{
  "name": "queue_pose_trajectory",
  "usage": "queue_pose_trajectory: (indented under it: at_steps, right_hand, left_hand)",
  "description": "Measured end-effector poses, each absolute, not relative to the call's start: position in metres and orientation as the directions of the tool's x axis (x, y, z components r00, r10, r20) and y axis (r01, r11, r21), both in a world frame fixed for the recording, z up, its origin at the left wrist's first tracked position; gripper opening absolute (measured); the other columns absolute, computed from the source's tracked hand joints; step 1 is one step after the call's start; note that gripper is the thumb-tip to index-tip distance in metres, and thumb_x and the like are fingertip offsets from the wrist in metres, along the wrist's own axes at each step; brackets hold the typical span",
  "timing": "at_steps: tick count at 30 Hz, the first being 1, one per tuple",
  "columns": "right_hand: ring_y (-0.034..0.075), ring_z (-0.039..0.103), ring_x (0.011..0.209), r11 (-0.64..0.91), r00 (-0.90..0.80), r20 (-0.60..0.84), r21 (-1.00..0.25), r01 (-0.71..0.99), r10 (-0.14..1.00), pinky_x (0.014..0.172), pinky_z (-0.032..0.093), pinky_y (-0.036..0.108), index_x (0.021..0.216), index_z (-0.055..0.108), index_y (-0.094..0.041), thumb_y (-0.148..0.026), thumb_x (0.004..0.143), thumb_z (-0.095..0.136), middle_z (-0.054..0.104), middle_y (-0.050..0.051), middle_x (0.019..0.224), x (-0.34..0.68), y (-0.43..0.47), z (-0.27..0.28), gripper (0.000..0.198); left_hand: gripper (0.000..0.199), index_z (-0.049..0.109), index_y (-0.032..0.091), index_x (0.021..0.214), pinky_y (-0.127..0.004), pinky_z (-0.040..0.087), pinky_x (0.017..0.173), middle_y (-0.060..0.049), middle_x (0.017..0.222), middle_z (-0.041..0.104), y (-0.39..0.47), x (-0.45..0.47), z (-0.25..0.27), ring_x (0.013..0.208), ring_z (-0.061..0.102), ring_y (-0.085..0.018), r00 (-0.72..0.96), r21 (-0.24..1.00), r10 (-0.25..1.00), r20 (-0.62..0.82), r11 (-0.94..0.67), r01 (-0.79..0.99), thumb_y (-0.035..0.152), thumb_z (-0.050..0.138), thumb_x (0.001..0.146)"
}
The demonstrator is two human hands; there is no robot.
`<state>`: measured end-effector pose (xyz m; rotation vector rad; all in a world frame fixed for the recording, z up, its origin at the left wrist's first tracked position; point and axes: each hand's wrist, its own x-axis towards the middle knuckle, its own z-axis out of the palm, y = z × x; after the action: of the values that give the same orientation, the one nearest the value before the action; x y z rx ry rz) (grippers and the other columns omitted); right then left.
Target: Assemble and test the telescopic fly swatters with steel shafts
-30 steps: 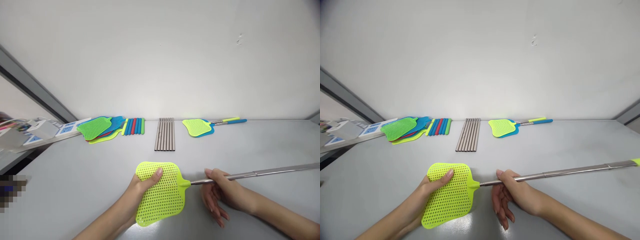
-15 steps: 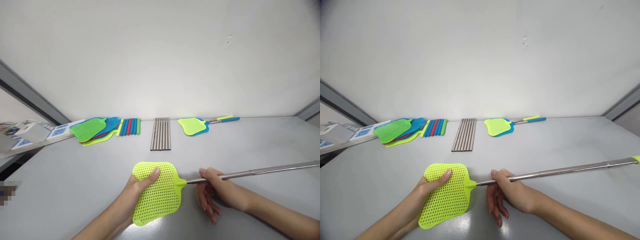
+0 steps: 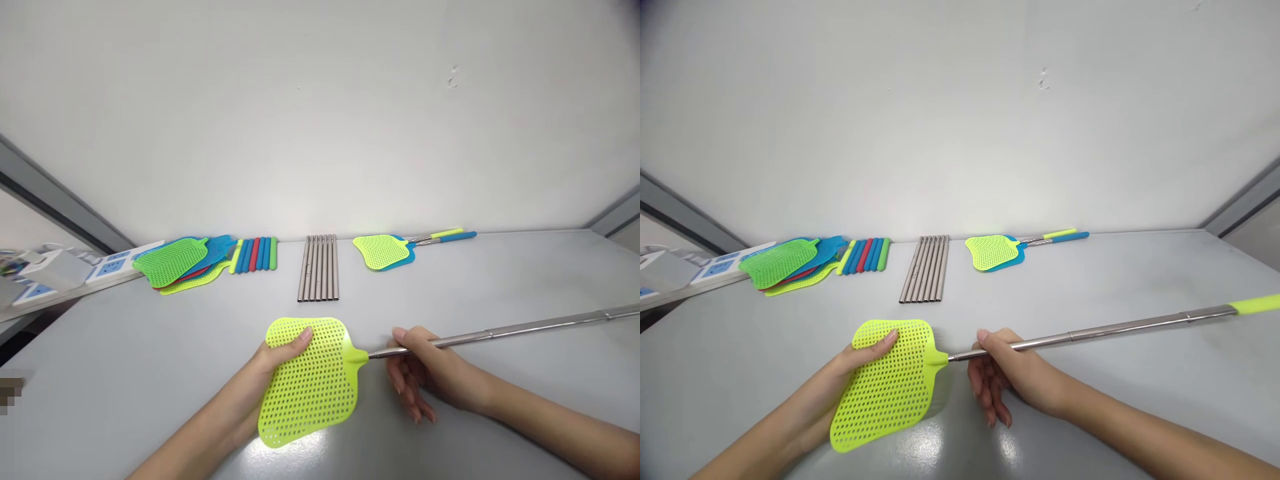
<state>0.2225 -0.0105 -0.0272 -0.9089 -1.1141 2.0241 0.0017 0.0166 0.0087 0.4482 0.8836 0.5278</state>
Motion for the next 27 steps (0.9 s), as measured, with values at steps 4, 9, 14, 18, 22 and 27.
queue_pose_trajectory:
  at_steps: [4,9,14,18,22,27]
  right_hand:
    - [0.008,0.042,0.029,-0.383,-0.445,-0.252,-0.894,-0.233,0.859,0.025,0.024,0.015,0.045,0.040,-0.014,-0.041,0.082,0.034,0.036,-0.004,0.033,0.222,-0.009,-0.024,0.046]
    - [0.005,0.035,0.028,-0.304,-0.321,-0.218,-0.920,-0.247,0.921,0.029,0.017,0.018,0.045,0.035,-0.016,-0.037,0.079,0.044,0.030,-0.007,0.036,0.224,-0.007,-0.022,0.041]
    - [0.006,0.031,0.029,-0.223,-0.130,-0.184,-0.882,-0.416,0.974,0.036,0.017,0.022,0.041,0.027,-0.017,-0.034,0.079,0.043,0.023,-0.007,0.035,0.233,0.002,-0.021,0.044]
    - [0.008,0.030,0.028,-0.164,0.004,-0.194,-0.840,-0.517,0.981,0.036,0.013,0.024,0.039,0.023,-0.018,-0.033,0.077,0.042,0.017,-0.006,0.035,0.240,0.010,-0.019,0.045]
    - [0.008,0.031,0.029,-0.148,-0.012,-0.163,-0.861,-0.486,0.987,0.037,0.017,0.025,0.038,0.025,-0.018,-0.031,0.075,0.044,0.017,-0.006,0.036,0.241,0.010,-0.019,0.043]
    - [0.009,0.032,0.030,-0.138,-0.043,-0.134,-0.852,-0.506,0.990,0.038,0.018,0.025,0.038,0.027,-0.019,-0.037,0.077,0.039,0.020,-0.005,0.036,0.240,0.008,-0.021,0.045]
  left_hand:
    - [0.036,0.054,0.013,0.106,-0.038,0.042,0.077,-0.013,0.090,0.062,0.020,0.001,0.009,0.083,0.059,-0.026,0.522,0.540,0.582,-0.623,0.803,-0.251,0.031,0.052,0.075]
    - [0.033,0.056,0.012,0.101,-0.036,0.044,0.075,-0.012,0.089,0.063,0.025,-0.003,0.010,0.083,0.059,-0.026,0.504,0.547,0.589,-0.632,0.799,-0.249,0.030,0.053,0.074]
    - [0.026,0.057,0.012,0.095,-0.034,0.045,0.072,-0.008,0.087,0.065,0.042,-0.016,0.021,0.078,0.060,-0.024,0.417,0.575,0.623,-0.662,0.779,-0.250,0.027,0.054,0.074]
    - [0.020,0.058,0.010,0.089,-0.032,0.047,0.066,-0.006,0.076,0.066,0.061,-0.034,0.034,0.069,0.061,-0.021,0.291,0.599,0.635,-0.716,0.773,-0.210,0.021,0.054,0.073]
    - [0.019,0.057,0.010,0.088,-0.033,0.047,0.063,-0.009,0.076,0.065,0.069,-0.045,0.041,0.067,0.061,-0.022,0.246,0.619,0.644,-0.725,0.765,-0.179,0.019,0.055,0.071]
    - [0.020,0.057,0.011,0.087,-0.034,0.048,0.064,-0.010,0.079,0.065,0.069,-0.046,0.042,0.070,0.062,-0.024,0.231,0.611,0.639,-0.734,0.769,-0.188,0.019,0.056,0.070]
